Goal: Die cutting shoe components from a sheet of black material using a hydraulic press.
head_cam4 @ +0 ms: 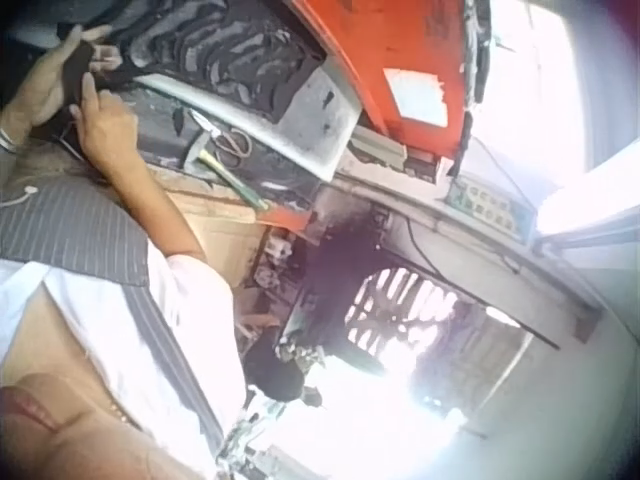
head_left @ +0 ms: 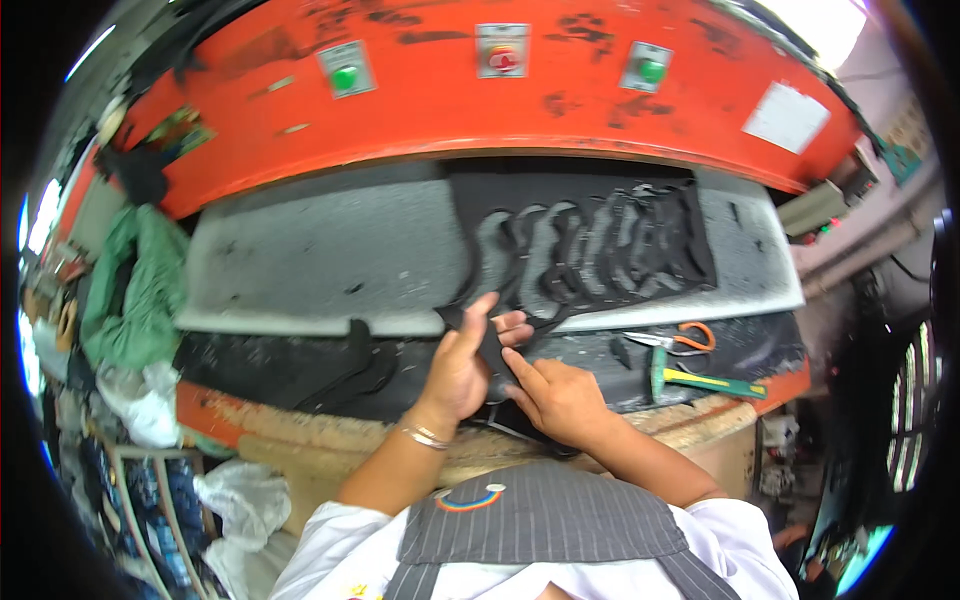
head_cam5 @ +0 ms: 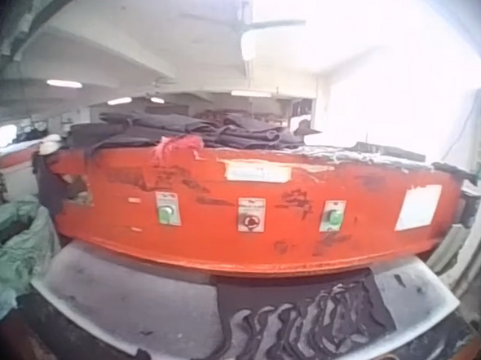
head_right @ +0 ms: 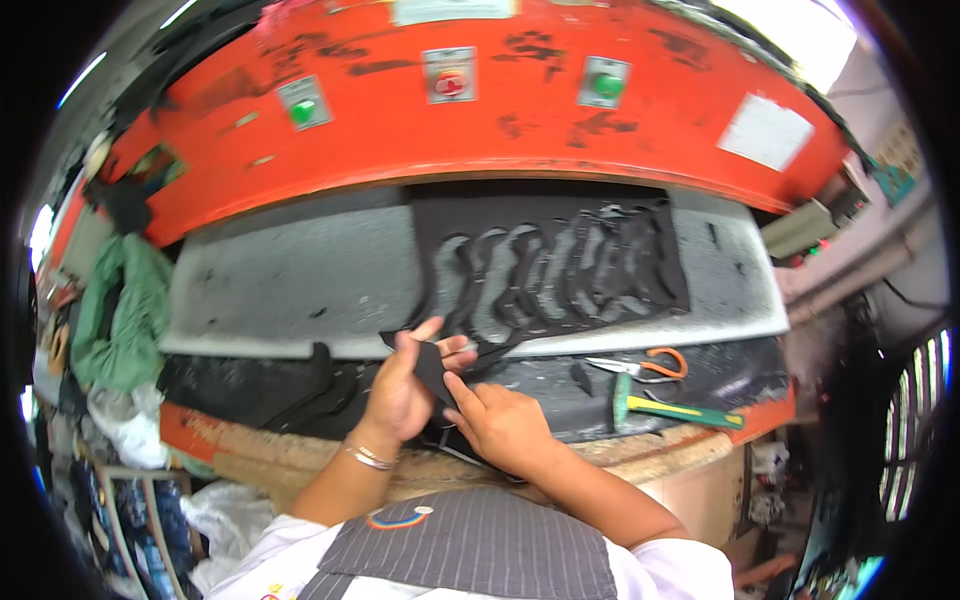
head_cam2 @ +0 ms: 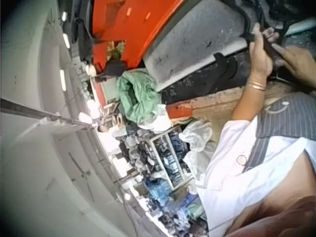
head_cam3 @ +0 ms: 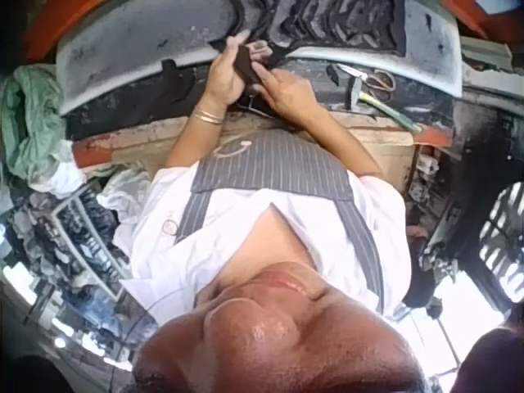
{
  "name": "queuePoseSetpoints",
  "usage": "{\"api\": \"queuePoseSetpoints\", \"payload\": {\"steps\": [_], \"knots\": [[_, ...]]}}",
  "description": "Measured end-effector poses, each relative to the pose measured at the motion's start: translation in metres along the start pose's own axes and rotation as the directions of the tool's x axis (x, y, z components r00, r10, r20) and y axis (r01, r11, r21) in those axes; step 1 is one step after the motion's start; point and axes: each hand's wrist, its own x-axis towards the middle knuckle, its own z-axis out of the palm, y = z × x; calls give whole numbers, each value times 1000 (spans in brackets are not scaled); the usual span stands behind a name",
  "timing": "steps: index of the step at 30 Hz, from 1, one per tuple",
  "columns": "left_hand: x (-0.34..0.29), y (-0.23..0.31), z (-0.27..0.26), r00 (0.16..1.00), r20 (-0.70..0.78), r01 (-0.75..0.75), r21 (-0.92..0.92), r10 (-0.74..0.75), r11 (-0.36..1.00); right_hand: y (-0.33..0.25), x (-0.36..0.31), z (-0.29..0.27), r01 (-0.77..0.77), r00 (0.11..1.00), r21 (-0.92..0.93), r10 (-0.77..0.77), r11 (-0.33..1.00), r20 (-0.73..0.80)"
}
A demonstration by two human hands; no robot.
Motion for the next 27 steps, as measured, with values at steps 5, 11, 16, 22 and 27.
{"api": "queuePoseSetpoints", "payload": {"steps": [5, 11, 16, 22, 27], "knots": [[-53, 80, -41, 879, -220, -263, 516, 423, 815, 2, 7, -16, 213, 952, 63, -221, 975, 210], [-109, 143, -137, 901, 33, 99, 956, 433, -278, 77, 22, -48, -6, 998, -149, 14, 989, 54], [-109, 117, -183, 984, 26, 71, 851, 176, -521, 106, 36, -49, 61, 982, -287, -6, 956, 190], [-127, 150, -223, 974, 17, 132, 769, 226, -626, 129, 28, -23, 37, 986, -352, 24, 935, 167], [-99, 167, -197, 884, 28, 245, 824, 468, -512, 155, 21, -15, 168, 982, -362, -124, 917, 142]]}}
